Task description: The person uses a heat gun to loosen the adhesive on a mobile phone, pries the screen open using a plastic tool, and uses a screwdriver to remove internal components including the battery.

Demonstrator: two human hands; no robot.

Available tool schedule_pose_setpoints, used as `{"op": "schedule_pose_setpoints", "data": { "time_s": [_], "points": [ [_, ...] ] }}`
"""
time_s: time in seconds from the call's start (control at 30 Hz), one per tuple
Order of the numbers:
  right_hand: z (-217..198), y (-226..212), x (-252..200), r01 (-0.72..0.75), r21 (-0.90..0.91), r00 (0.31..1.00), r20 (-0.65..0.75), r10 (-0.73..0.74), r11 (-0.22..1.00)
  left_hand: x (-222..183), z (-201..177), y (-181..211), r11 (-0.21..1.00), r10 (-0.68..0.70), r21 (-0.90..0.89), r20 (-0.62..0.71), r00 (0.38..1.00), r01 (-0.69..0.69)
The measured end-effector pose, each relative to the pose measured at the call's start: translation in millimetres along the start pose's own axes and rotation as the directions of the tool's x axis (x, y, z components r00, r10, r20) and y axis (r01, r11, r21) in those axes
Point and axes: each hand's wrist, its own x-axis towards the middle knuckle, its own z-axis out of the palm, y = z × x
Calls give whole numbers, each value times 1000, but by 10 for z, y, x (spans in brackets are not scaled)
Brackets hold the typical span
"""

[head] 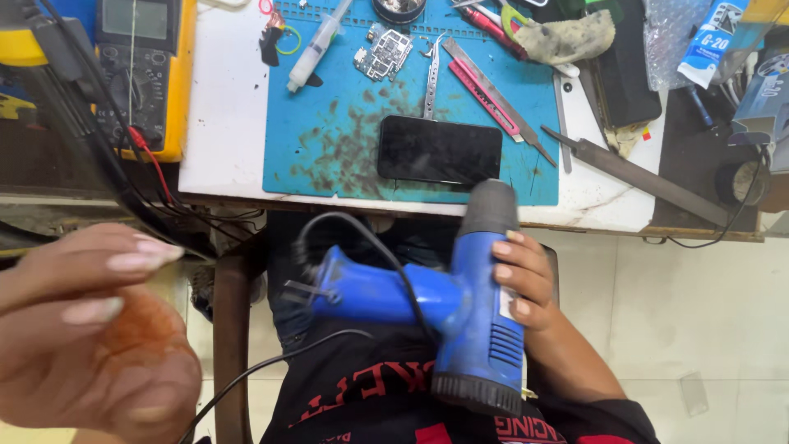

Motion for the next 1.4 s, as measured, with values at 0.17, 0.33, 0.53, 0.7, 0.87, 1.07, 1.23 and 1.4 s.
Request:
{"op": "schedule_pose_setpoints", "data": {
  "time_s": [0.17, 0.33, 0.53, 0.7, 0.87, 1.07, 1.23, 1.4],
  "points": [
    [58, 30, 70, 50, 86, 995, 84, -57, 995, 398, 385, 503, 982, 52, 156, 298, 953, -103],
    [426, 158, 228, 124, 271, 986, 75, -149, 955, 740, 421, 656, 929, -44, 273, 755, 655, -252],
    [-14, 48, 136, 27, 45, 999, 46, -29, 999, 701, 677, 482, 867, -16, 313, 794, 608, -387],
    [136, 79, 265, 84, 166, 985, 132, -107, 982, 639, 770, 474, 787, -91, 399, 830, 550, -471],
    [417, 165, 399, 168, 251, 966, 151, -210, 953, 663, 751, 511, 826, -354, 422, 904, 239, -374],
    [-38, 58, 279, 113, 110, 968, 211, -134, 988, 789, 998, 393, 942, -200, 251, 952, 232, -221],
    [195, 132, 336, 162, 171, 964, 185, -193, 972, 684, 866, 308, 945, -249, 291, 935, 252, -147],
    [647, 122, 524, 208, 178, 938, 244, -248, 962, 563, 357, 310, 870, -428, 481, 848, 312, -113]
  ]
}}
